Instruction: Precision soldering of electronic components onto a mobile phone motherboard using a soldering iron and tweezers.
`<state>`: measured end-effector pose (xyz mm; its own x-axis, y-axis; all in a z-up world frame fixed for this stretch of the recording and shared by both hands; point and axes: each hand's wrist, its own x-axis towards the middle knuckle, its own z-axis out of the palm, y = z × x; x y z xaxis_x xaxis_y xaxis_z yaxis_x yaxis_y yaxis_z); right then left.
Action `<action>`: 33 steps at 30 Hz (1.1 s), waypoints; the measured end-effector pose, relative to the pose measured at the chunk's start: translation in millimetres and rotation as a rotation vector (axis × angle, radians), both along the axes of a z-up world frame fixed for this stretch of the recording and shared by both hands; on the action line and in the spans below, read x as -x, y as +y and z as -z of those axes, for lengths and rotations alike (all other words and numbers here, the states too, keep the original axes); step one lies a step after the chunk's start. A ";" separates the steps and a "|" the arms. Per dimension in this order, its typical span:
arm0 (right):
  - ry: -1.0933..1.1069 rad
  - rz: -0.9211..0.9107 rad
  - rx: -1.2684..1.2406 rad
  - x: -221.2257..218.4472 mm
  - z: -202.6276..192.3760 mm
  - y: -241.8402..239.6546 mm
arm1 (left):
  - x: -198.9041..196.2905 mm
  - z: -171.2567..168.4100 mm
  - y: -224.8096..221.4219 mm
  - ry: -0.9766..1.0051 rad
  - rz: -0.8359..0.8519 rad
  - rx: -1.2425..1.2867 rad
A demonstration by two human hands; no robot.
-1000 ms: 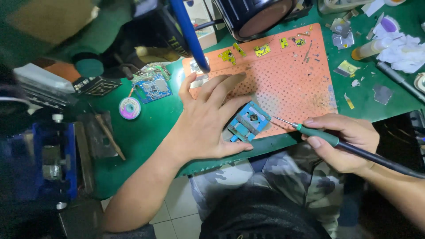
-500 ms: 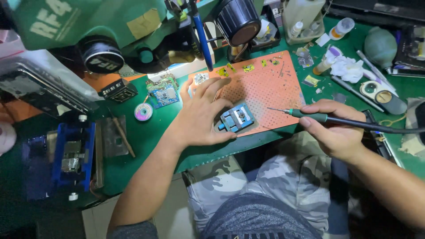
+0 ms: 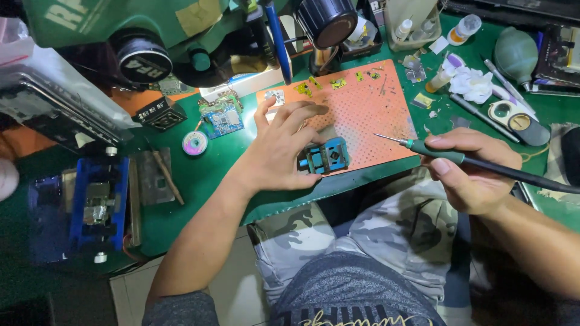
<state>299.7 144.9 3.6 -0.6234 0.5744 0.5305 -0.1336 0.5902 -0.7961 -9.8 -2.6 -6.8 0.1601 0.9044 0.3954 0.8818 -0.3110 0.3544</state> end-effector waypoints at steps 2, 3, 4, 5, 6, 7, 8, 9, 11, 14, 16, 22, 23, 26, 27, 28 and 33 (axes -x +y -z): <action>-0.011 0.006 -0.007 0.4 1.7 1.1 | 0.1 -0.4 -0.1 -0.001 0.000 -0.009; -0.024 0.013 -0.015 0.1 2.3 1.4 | -0.3 -0.4 -0.2 -0.002 0.001 -0.020; -0.026 0.013 -0.011 0.0 3.4 1.6 | -0.3 -0.9 -0.4 -0.004 0.001 -0.017; -0.029 0.008 -0.012 0.0 4.5 2.2 | -0.1 -1.5 -0.1 -0.006 0.004 -0.009; -0.032 0.003 -0.012 0.0 5.5 2.7 | 0.0 -2.1 0.1 -0.008 0.008 -0.001; -0.033 0.002 -0.009 0.0 4.5 2.7 | 0.2 -1.7 -0.2 -0.009 0.007 0.002; -0.042 0.005 -0.023 -0.1 3.5 2.8 | 0.2 -1.3 -0.4 -0.011 0.005 0.006; -0.049 0.008 -0.039 0.0 2.5 3.1 | 0.5 -1.1 -0.1 -0.010 0.004 0.008; -0.057 0.006 -0.039 -0.1 3.0 3.1 | 1.0 0.0 0.2 -0.007 0.003 0.010; -0.064 0.006 -0.039 0.2 4.0 2.1 | 0.9 1.3 0.2 -0.003 -0.001 0.007; -0.062 0.006 -0.039 0.8 3.9 1.9 | 1.0 1.9 0.1 0.000 -0.004 0.001; -0.072 -0.005 -0.030 0.3 3.3 1.0 | 1.3 1.8 0.4 -0.002 -0.005 0.021; -0.073 -0.008 -0.032 0.0 4.3 1.2 | 1.4 1.5 0.2 -0.003 -0.005 0.023; -0.073 -0.010 -0.038 -0.2 5.7 1.5 | 1.5 0.6 0.2 -0.004 -0.003 0.022; -0.073 -0.011 -0.042 -0.1 6.0 1.3 | 1.5 0.4 0.0 -0.005 -0.002 0.019; -0.073 -0.011 -0.041 1.0 5.9 0.8 | 1.6 0.6 -0.1 -0.005 -0.002 0.020; -0.074 -0.031 -0.039 1.8 6.7 1.3 | 3.0 3.6 0.0 0.008 -0.009 0.023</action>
